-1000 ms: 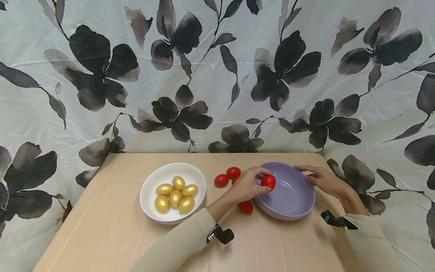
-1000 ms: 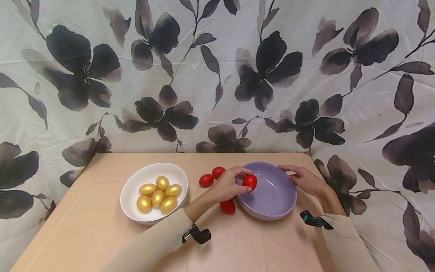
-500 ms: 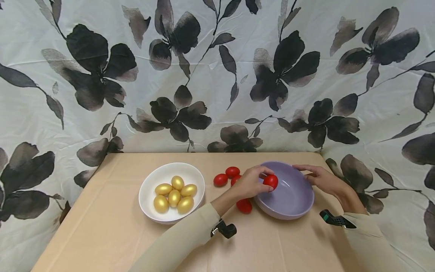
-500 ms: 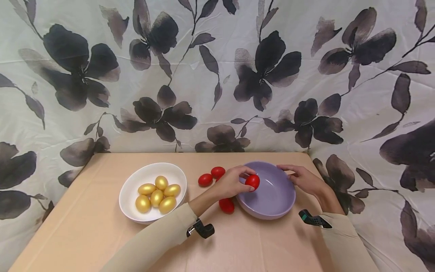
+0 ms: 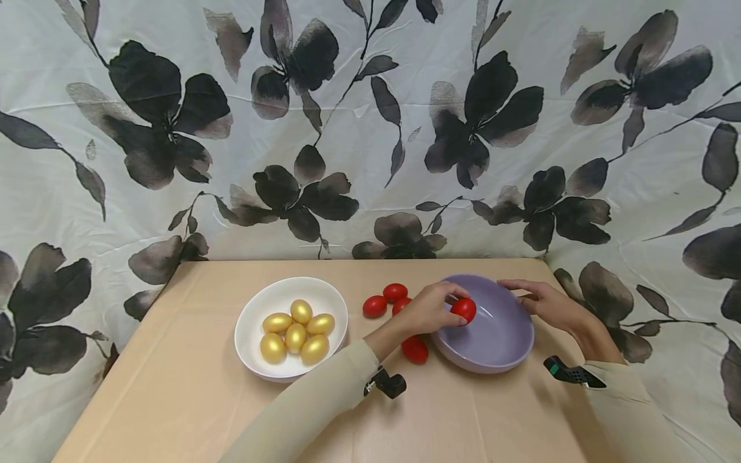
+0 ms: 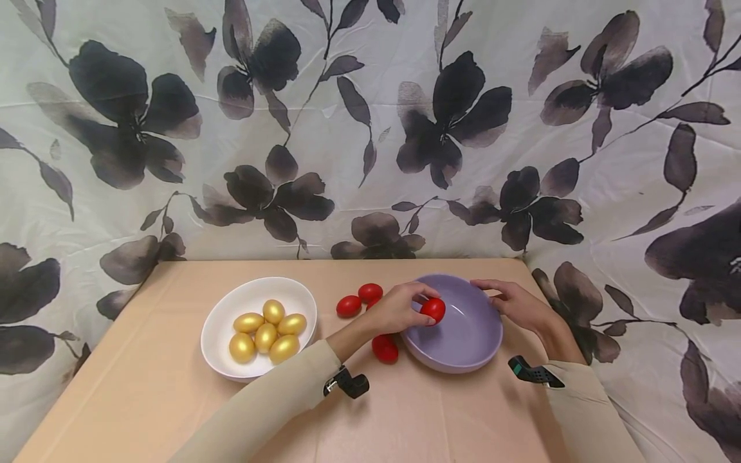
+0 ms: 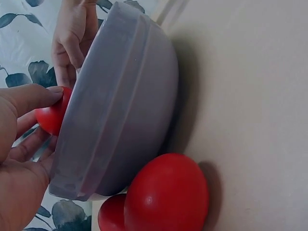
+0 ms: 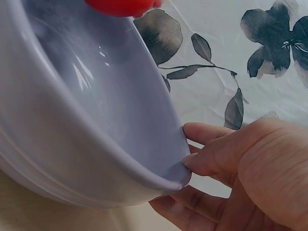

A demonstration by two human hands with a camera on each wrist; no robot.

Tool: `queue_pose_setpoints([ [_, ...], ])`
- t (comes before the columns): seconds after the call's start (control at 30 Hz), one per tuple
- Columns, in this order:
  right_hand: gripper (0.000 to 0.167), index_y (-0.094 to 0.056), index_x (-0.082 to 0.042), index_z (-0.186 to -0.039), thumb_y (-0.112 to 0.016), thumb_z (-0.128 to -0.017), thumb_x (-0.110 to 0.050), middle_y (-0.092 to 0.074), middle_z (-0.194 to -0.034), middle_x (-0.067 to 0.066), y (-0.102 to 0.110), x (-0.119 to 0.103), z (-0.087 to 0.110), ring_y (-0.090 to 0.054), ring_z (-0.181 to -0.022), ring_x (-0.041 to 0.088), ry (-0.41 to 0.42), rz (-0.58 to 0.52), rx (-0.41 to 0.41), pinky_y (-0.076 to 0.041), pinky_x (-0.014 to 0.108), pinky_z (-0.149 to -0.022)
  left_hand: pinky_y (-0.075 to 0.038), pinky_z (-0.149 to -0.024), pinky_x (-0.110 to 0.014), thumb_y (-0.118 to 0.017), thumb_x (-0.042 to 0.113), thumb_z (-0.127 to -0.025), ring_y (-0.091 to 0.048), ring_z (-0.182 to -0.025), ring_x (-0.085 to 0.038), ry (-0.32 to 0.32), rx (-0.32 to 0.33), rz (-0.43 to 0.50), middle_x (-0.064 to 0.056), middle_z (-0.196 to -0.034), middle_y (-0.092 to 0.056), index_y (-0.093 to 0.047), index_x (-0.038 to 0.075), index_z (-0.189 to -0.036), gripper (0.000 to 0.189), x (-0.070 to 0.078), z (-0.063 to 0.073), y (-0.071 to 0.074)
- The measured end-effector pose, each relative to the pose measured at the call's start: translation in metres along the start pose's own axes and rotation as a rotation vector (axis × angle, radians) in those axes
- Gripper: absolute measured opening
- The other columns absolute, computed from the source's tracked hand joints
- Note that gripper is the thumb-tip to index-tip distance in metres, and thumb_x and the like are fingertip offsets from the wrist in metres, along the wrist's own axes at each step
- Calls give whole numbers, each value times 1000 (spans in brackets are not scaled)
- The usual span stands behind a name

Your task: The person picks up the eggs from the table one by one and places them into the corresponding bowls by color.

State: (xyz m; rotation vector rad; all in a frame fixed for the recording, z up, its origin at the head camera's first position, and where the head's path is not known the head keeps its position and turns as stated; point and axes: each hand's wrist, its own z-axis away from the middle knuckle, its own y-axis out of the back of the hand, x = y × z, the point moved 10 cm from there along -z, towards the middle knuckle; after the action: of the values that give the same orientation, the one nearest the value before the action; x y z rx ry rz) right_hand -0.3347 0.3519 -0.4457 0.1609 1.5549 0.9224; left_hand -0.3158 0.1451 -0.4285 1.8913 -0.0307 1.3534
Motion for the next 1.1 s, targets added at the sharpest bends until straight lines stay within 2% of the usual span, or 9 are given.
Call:
queue_pose_setpoints([
  [0.23, 56, -47, -4, -150, -40, -97, 10, -42, -152, 30, -1, 0, -1, -54, -126, 54, 8, -9, 2, -57, 43, -94, -50, -90, -16, -81, 18, -86, -60, -112, -10, 11, -41, -63, 3, -122, -67, -67, 14, -130, 46, 0, -8, -5],
  [0.47, 56, -47, -5, -151, -40, -97, 11, -43, -152, 30, 0, 0, -1, -58, -124, 51, 15, -8, -3, -57, 36, -92, -49, -87, -14, -83, 15, -85, -59, -101, -6, 16, -129, -123, 3, -115, -67, -68, 13, -127, 45, 2, -16, -16],
  [0.57, 56, -47, -5, -151, -40, -97, 11, -43, -152, 30, 0, -1, -1, -57, -124, 51, 20, -6, -2, -57, 35, -92, -49, -88, -14, -83, 14, -84, -58, -100, -6, 4, -178, -175, 4, -114, -67, -69, 13, -127, 45, 3, -18, -22],
  [0.87, 56, -46, -3, -151, -40, -97, 11, -41, -153, 30, -2, -1, 0, -54, -126, 53, 25, -24, -8, -55, 30, -92, -45, -88, -12, -82, 16, -85, -59, -98, -7, -90, -326, -348, 4, -112, -69, -70, 12, -124, 42, 9, -21, -41],
  [1.0, 56, -46, -4, -151, -40, -97, 11, -41, -153, 29, -1, -1, 0, -54, -127, 53, 19, -22, -6, -56, 32, -93, -44, -87, -12, -82, 15, -86, -56, -98, -7, -96, -369, -427, 6, -109, -68, -70, 13, -124, 40, 10, -19, -48],
  [1.1, 57, -46, -5, -151, -41, -97, 11, -41, -153, 29, -1, -1, 0, -54, -127, 53, 13, -20, -4, -56, 36, -93, -46, -84, -11, -80, 14, -87, -56, -97, -5, -68, -407, -461, 7, -110, -67, -69, 15, -127, 41, 8, -17, -53],
])
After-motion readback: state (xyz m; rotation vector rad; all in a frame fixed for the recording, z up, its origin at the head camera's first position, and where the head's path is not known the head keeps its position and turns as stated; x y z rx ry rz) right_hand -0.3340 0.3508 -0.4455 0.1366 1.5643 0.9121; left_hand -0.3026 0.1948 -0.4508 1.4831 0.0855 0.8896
